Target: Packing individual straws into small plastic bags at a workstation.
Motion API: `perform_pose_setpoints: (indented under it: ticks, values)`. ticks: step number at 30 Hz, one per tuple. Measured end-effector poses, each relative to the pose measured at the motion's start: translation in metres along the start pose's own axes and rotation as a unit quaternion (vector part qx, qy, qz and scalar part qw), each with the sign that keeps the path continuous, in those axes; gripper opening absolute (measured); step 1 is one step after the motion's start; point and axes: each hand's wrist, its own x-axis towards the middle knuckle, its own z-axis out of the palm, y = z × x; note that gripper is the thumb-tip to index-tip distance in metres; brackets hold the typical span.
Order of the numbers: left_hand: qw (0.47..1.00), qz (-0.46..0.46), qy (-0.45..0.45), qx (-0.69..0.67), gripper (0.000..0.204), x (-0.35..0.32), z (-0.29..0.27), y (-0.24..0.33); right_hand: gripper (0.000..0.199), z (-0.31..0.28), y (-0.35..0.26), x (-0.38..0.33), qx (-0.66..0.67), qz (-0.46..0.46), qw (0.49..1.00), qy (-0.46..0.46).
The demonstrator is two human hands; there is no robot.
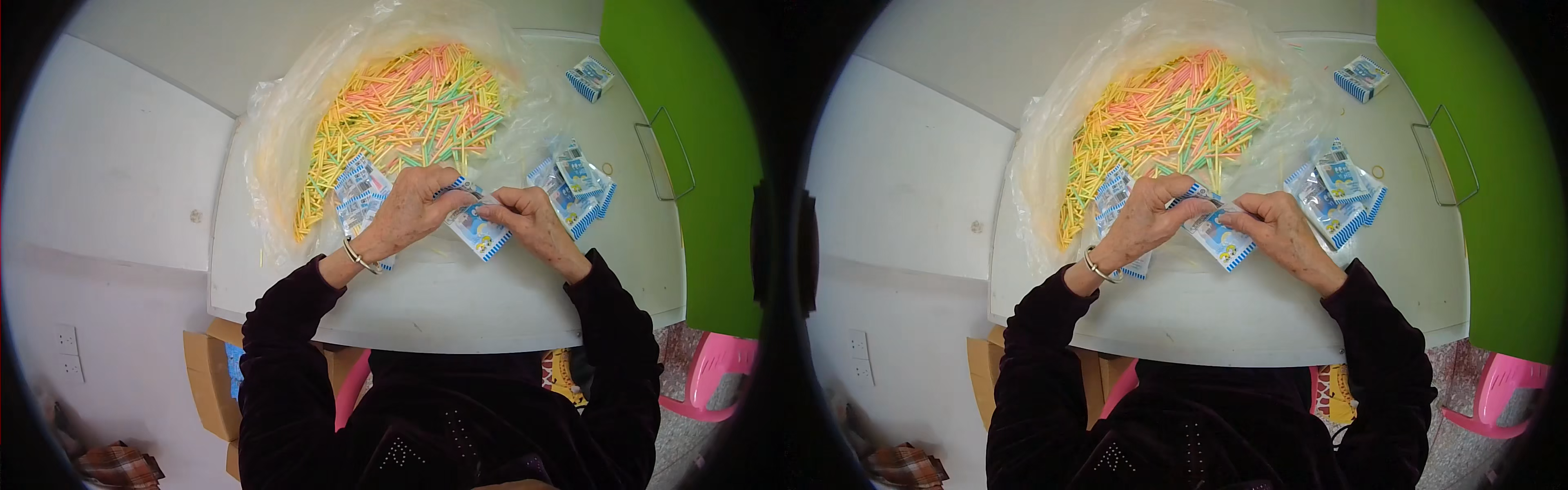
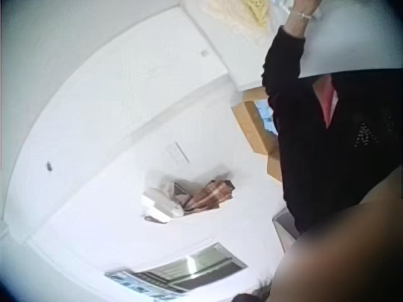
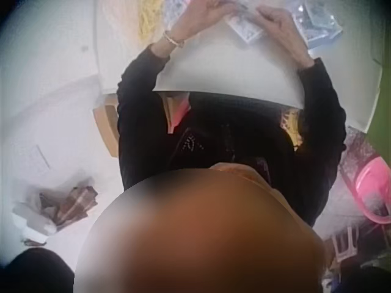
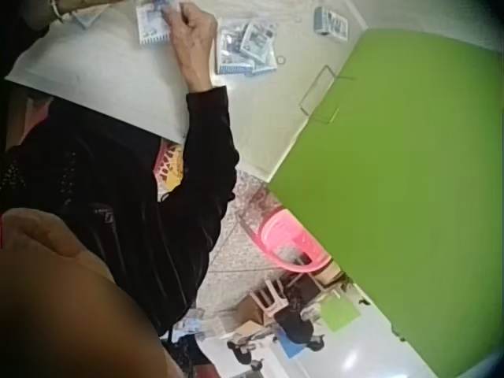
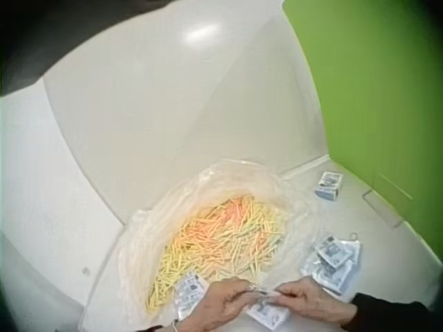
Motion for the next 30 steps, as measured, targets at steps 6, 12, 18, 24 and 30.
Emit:
perform_pose_setpoints:
  ticks: [6,12,18,24,30]
  values:
    - [0.996,-0.033,-0.050,0.069,0.012,-0.001,-0.003,-0.014,0.024,0.003,0.014,0.005,0.010,-0.007,1.000,-0.017]
    - [0.997,-0.020,0.014,0.073,0.028,0.045,-0.029,-0.055,0.024,0.007,0.024,0.004,-0.022,0.006,0.999,-0.033]
    - [0.918,-0.101,-0.019,0.384,0.064,0.071,-0.011,-0.089,0.020,0.011,0.028,0.005,-0.081,-0.024,0.995,-0.054]
    - [0.922,-0.161,-0.053,0.348,0.066,0.084,0.006,-0.087,0.020,0.011,0.029,0.003,-0.126,-0.067,0.988,-0.057]
    - [0.906,-0.138,-0.090,0.390,0.057,0.092,0.012,-0.084,0.022,0.010,0.032,0.004,-0.115,-0.071,0.989,-0.059]
